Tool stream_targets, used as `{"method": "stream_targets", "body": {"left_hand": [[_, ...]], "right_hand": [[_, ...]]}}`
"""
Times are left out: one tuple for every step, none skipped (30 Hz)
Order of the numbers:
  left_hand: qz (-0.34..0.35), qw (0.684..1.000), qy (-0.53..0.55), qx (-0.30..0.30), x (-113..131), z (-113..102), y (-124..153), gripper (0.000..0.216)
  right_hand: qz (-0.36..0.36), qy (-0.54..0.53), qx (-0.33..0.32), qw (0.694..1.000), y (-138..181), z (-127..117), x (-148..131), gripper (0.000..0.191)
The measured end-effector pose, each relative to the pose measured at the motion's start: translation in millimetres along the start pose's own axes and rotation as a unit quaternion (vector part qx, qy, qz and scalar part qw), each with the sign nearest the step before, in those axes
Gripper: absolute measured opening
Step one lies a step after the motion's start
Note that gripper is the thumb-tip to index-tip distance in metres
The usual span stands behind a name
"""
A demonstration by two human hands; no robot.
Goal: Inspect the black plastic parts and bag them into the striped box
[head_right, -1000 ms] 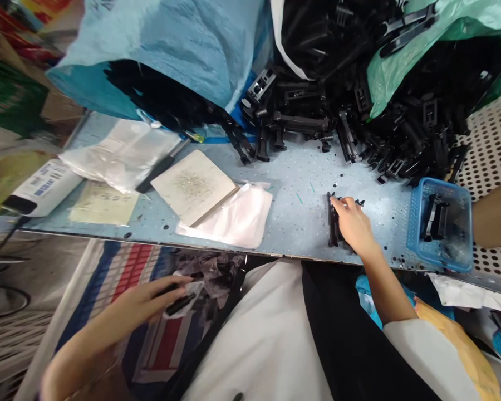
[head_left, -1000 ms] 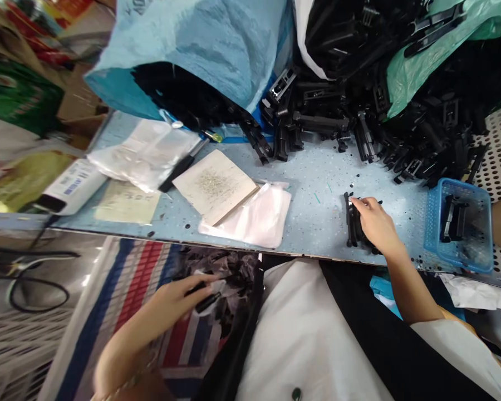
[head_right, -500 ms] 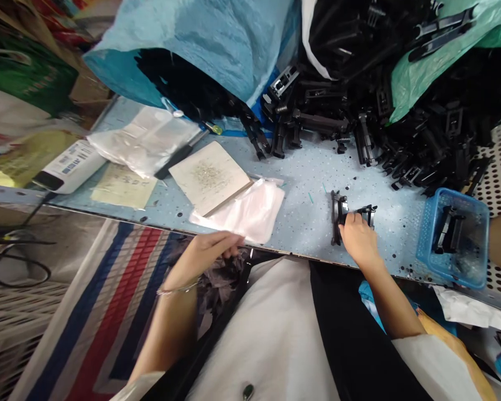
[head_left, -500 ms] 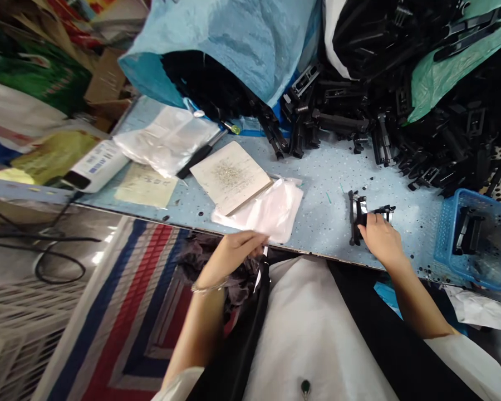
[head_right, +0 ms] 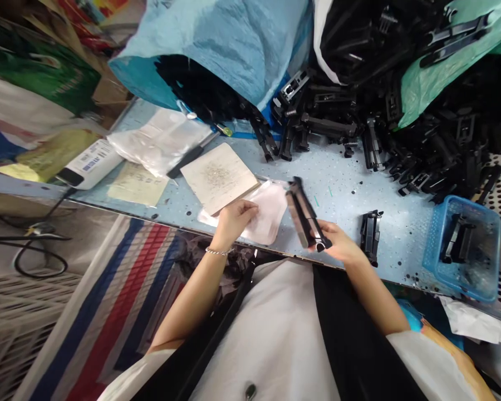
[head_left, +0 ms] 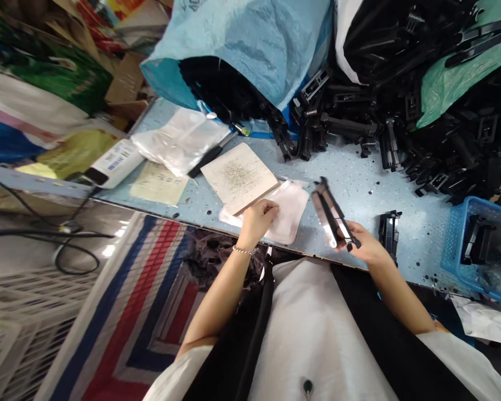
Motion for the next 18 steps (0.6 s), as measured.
{"method": "stream_targets", "body": {"left_hand": [[0.011, 1.000, -0.002, 0.011, 1.9, -0.9, 1.0, 0.014], [0.033, 0.999, -0.013, 0.022, 5.4, -2.7, 2.3, 0.013], [0.064, 0.997, -0.037, 0.031, 10.2, -5.6, 3.9, 0.014], [0.103, 0.992, -0.069, 0.037, 15.8, -9.2, 6.1, 0.018], [0.141, 0.983, -0.106, 0.043, 21.3, -13.7, 8.9, 0.025], [0.173, 0.974, -0.139, 0.050, 25.9, -19.0, 12.0, 0.032], [0.197, 0.965, -0.165, 0.056, 29.7, -24.4, 15.3, 0.037], [0.212, 0.959, -0.180, 0.059, 33.1, -29.3, 18.8, 0.040], [0.222, 0.956, -0.185, 0.059, 37.2, -32.5, 22.8, 0.042], [0.232, 0.954, -0.180, 0.056, 42.8, -33.9, 27.9, 0.044], [0.246, 0.953, -0.170, 0.050, 50.6, -33.0, 34.7, 0.045], [0.266, 0.951, -0.155, 0.040, 60.5, -29.4, 43.6, 0.047], [0.291, 0.946, -0.137, 0.024, 72.0, -23.2, 54.4, 0.048], [0.322, 0.940, -0.117, 0.002, 84.1, -14.6, 67.0, 0.050], [0.354, 0.930, -0.095, -0.027, 95.6, -4.3, 80.4, 0.053], [0.382, 0.920, -0.073, -0.056, 105.2, 6.4, 93.4, 0.055], [0.402, 0.911, -0.054, -0.081, 112.1, 16.7, 104.4, 0.057], [0.412, 0.905, -0.042, -0.099, 116.3, 25.9, 112.3, 0.059]], "right_hand": [[0.038, -0.068, -0.053, 0.996, -9.6, 21.4, 11.9, 0.027], [0.079, -0.125, -0.097, 0.984, -17.5, 40.6, 24.3, 0.026], [0.119, -0.170, -0.126, 0.970, -23.7, 55.8, 36.5, 0.023], [0.151, -0.204, -0.136, 0.958, -28.8, 65.5, 47.6, 0.021], [0.172, -0.230, -0.133, 0.948, -32.8, 70.1, 57.3, 0.019], [0.183, -0.251, -0.123, 0.942, -35.7, 70.9, 64.9, 0.019], [0.190, -0.269, -0.112, 0.938, -37.2, 70.0, 70.9, 0.019], [0.195, -0.284, -0.108, 0.933, -37.5, 69.0, 75.0, 0.019], [0.199, -0.295, -0.113, 0.928, -36.9, 69.3, 77.3, 0.018], [0.201, -0.302, -0.125, 0.923, -36.2, 71.0, 77.5, 0.017], [0.203, -0.304, -0.141, 0.920, -35.6, 74.0, 76.6, 0.016], [0.202, -0.296, -0.155, 0.921, -36.0, 77.0, 74.5, 0.016], [0.189, -0.276, -0.155, 0.930, -38.2, 77.7, 70.9, 0.016], [0.163, -0.247, -0.141, 0.945, -42.0, 75.8, 65.9, 0.016], [0.132, -0.215, -0.116, 0.961, -45.8, 72.1, 59.8, 0.016], [0.100, -0.186, -0.088, 0.974, -48.3, 67.8, 53.0, 0.015], [0.072, -0.167, -0.061, 0.981, -48.6, 63.9, 46.2, 0.014], [0.044, -0.149, -0.034, 0.987, -46.8, 60.2, 39.0, 0.012]]}}
Point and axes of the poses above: each hand's wrist, its own y-axis away from the middle knuckle, its own z-axis out of the palm, x = y × z, the point moved 9 cm from there along -y, towards the middle knuckle, and after that the axes turned 3 degrees about z, right-handed, at the moved point
